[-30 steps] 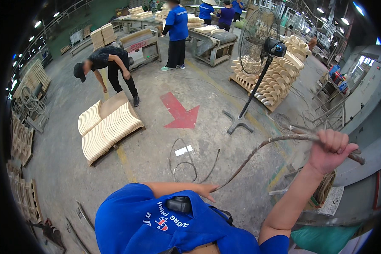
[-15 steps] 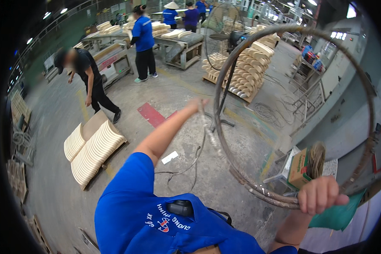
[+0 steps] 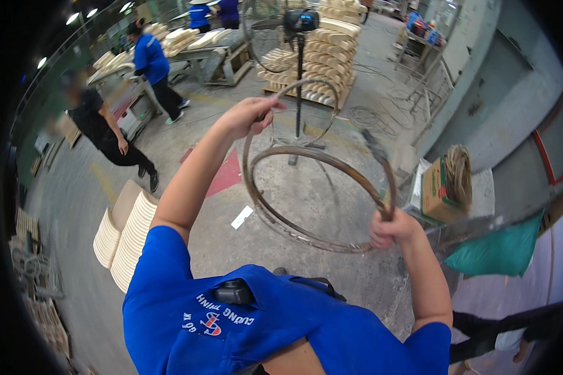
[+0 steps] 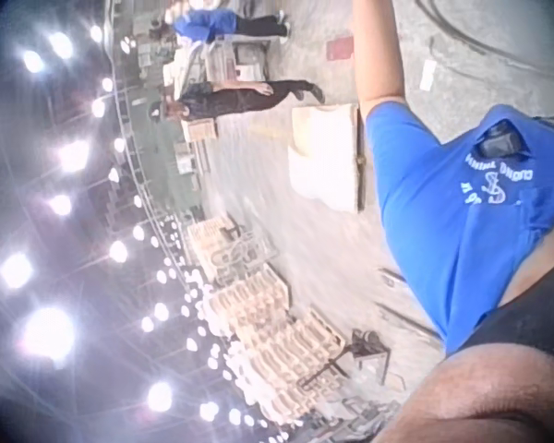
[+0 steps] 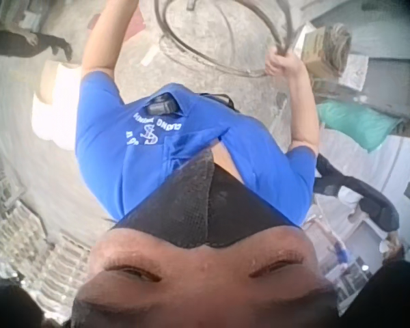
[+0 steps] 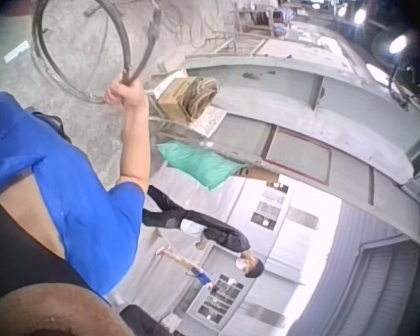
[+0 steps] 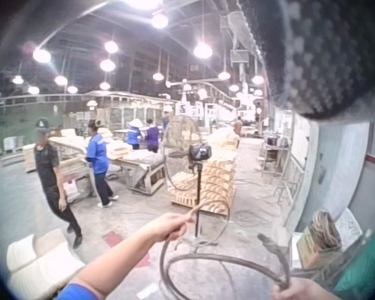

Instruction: The person picks up a long flexible hose from the floor, coils it by hand into loops, and places the coiled hose into a cardboard box. The person repeats this process with another hose, coiling and placing it into the same box.

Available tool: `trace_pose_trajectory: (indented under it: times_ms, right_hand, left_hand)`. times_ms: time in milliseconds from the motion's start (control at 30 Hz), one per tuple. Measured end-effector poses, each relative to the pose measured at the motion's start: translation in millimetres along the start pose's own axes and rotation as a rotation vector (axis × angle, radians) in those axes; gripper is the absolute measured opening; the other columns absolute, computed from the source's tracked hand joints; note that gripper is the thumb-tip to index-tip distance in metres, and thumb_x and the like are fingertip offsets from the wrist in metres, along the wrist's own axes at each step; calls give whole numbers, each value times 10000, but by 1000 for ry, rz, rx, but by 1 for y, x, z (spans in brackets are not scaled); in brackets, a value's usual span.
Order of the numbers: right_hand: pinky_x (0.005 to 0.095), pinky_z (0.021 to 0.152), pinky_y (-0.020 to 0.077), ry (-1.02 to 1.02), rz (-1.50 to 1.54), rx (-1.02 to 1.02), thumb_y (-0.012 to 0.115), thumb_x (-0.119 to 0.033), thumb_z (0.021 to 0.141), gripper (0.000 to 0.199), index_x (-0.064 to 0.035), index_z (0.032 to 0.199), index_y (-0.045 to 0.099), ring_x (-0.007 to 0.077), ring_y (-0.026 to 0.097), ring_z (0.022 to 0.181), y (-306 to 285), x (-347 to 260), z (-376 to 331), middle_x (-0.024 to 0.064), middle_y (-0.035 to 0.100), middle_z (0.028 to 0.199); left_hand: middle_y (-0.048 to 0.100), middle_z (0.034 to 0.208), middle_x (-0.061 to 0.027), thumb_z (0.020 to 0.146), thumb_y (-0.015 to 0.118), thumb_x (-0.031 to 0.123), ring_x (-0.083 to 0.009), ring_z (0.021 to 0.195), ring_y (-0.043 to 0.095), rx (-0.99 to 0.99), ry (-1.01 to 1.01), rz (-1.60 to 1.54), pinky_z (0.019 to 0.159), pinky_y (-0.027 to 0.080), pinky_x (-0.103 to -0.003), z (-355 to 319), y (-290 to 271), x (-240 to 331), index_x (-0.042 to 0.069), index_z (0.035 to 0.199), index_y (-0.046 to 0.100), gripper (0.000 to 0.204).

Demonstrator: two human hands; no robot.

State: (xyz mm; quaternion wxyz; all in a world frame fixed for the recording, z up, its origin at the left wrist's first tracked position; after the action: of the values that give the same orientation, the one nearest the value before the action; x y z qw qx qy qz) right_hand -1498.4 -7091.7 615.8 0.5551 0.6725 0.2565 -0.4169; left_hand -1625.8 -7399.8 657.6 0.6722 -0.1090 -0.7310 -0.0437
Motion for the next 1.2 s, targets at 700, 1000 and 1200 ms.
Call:
trace_pose_trajectory:
  times_ms: [700, 1000, 1200]
  right_hand:
    - [329, 881, 390, -17, -1605, 1005, 664, -122, 785, 406, -44, 1141, 485, 241, 469, 1022, -58, -113, 21, 123, 465, 1046]
    - [239, 543, 410, -316, -863, 1124, 684, -308, 801, 408, -3, 1020, 525, 86, 487, 588, -59, -126, 11, 17, 571, 716]
    - [232, 481, 304, -763, -340, 932, 540, -162, 882, 107, -89, 830, 481, 61, 331, 495, -49, -169, -10, -44, 372, 608]
  left_hand:
    - [472, 671, 22, 808, 628, 87, -33, 505, 417, -429, 149, 36, 417, 327, -184, -82, 116, 23, 79, 1090, 438, 340]
    - [561, 754, 2, 725, 741, 272, -69, 660, 500, 272, 781, 510, 587, 406, -223, -69, 30, 113, 48, 919, 588, 334]
    - [592, 762, -29, 827, 618, 166, -103, 695, 528, 611, 785, 175, 614, 416, -260, -70, 25, 0, 24, 902, 620, 160]
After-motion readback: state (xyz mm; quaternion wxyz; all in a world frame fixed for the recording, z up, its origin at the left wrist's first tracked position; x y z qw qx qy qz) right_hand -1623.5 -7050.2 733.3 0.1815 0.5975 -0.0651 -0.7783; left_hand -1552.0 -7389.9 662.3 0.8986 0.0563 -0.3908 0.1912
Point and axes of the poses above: each hand's wrist, its own z-axis towards the middle knuckle, its own y-axis out of the palm, x = y × z, the point moved 8 cm from there along z, towards the middle knuckle
